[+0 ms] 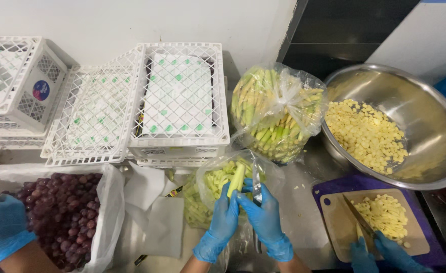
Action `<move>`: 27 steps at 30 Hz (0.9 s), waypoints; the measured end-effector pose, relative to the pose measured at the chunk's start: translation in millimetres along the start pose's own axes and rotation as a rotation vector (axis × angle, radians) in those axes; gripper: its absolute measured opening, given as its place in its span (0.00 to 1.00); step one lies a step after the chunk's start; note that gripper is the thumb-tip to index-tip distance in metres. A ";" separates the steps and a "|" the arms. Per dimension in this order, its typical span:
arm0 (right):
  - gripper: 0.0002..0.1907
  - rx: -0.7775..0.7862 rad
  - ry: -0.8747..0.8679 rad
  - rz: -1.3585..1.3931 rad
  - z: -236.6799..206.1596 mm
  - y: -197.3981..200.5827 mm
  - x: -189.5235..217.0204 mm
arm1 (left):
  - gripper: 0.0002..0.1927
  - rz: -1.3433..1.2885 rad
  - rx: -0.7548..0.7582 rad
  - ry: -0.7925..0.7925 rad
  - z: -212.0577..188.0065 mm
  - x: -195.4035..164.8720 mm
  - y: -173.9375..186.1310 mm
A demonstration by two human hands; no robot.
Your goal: The person peels long green vegetable stalks with a knife and places the peeled pieces into a plastic bag. A coworker nearby uses scissors to trim grapes from a crate.
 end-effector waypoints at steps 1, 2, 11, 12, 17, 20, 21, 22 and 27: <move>0.19 -0.007 -0.041 0.013 0.5 -1.4 0.1 | 0.26 -0.030 -0.027 -0.056 0.0 0.9 -0.5; 0.17 -0.005 -0.044 0.026 1.7 -2.0 1.4 | 0.26 -0.060 -0.053 -0.112 -0.3 1.6 -1.3; 0.13 -0.084 0.077 -0.178 8.2 5.0 -9.3 | 0.23 -0.552 0.052 0.310 6.4 -8.7 -12.5; 0.16 -0.096 0.070 -0.170 7.4 7.5 -11.1 | 0.23 -0.528 0.079 0.339 5.7 -13.3 -12.8; 0.19 -0.044 -0.026 0.158 12.8 16.0 -18.5 | 0.13 -0.349 0.079 0.157 11.3 -28.0 -14.1; 0.18 -0.013 0.082 0.113 20.9 13.4 -20.3 | 0.09 -0.481 0.092 0.148 21.2 -20.8 -17.1; 0.18 -0.021 0.061 0.115 22.1 12.3 -23.9 | 0.08 -0.526 0.087 0.170 22.7 -17.0 -17.8; 0.18 -0.029 0.055 0.119 24.4 11.1 -26.7 | 0.09 -0.526 0.080 0.179 25.2 -14.1 -18.2; 0.11 -0.114 0.150 -0.140 25.2 9.6 -32.6 | 0.14 -0.650 -0.013 0.361 28.2 -9.6 -22.2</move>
Point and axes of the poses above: each hand's wrist, its own z-axis towards the middle knuckle, its own y-axis out of the back of the hand, x = y × z, the point moved 4 cm from there along z, towards the middle knuckle, and after that the axes turned 6 degrees about -x, right-handed, at the moved point
